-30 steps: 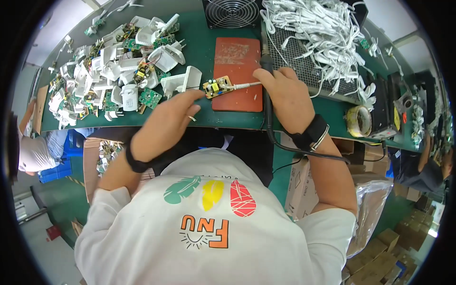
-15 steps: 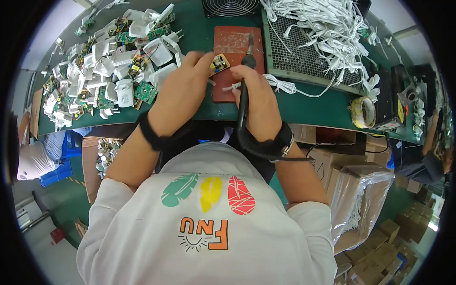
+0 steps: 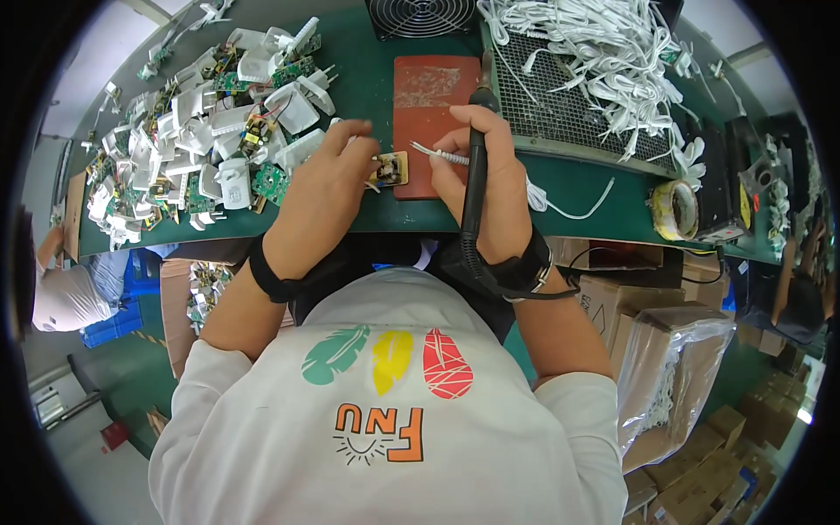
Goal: The person picks up a circuit board and a white cable, aligns the wires, and solders them together using a soldering iron. They then place the circuit board into a white plastic housing and set the unit aside on the table.
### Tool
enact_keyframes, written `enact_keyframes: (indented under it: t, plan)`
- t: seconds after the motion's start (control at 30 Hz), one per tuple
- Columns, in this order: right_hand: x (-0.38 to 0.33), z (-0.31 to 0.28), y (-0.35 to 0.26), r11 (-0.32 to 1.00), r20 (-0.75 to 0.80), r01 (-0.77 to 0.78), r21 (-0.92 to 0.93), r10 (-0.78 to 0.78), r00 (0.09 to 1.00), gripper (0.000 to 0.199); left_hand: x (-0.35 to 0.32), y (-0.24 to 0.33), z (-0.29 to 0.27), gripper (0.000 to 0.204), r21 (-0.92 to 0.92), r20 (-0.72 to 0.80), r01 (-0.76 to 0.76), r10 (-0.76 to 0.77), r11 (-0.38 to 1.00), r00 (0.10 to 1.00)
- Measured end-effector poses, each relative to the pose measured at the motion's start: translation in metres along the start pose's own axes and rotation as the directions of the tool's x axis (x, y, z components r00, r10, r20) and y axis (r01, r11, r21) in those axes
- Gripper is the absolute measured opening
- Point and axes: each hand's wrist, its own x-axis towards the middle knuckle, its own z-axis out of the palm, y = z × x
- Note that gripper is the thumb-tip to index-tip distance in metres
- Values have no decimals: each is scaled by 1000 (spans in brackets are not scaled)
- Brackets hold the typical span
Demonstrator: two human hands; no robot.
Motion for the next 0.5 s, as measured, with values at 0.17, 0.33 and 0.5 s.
enact_keyframes:
  t: [0.17,0.33,0.5]
  plan:
    - [4,4,-2,989,9,116,-88,-116,993,49,1,-4,0,26,1,249,69,-67,998,966]
    - [8,4,-7,996,51,87,-11,-87,995,50,0,-16,-7,26,-127,205,56,-29,990,978]
    - [5,10,-10,964,-66,21,267,-4,998,51,-2,-10,-7,21,-305,-209,99,-167,947,964]
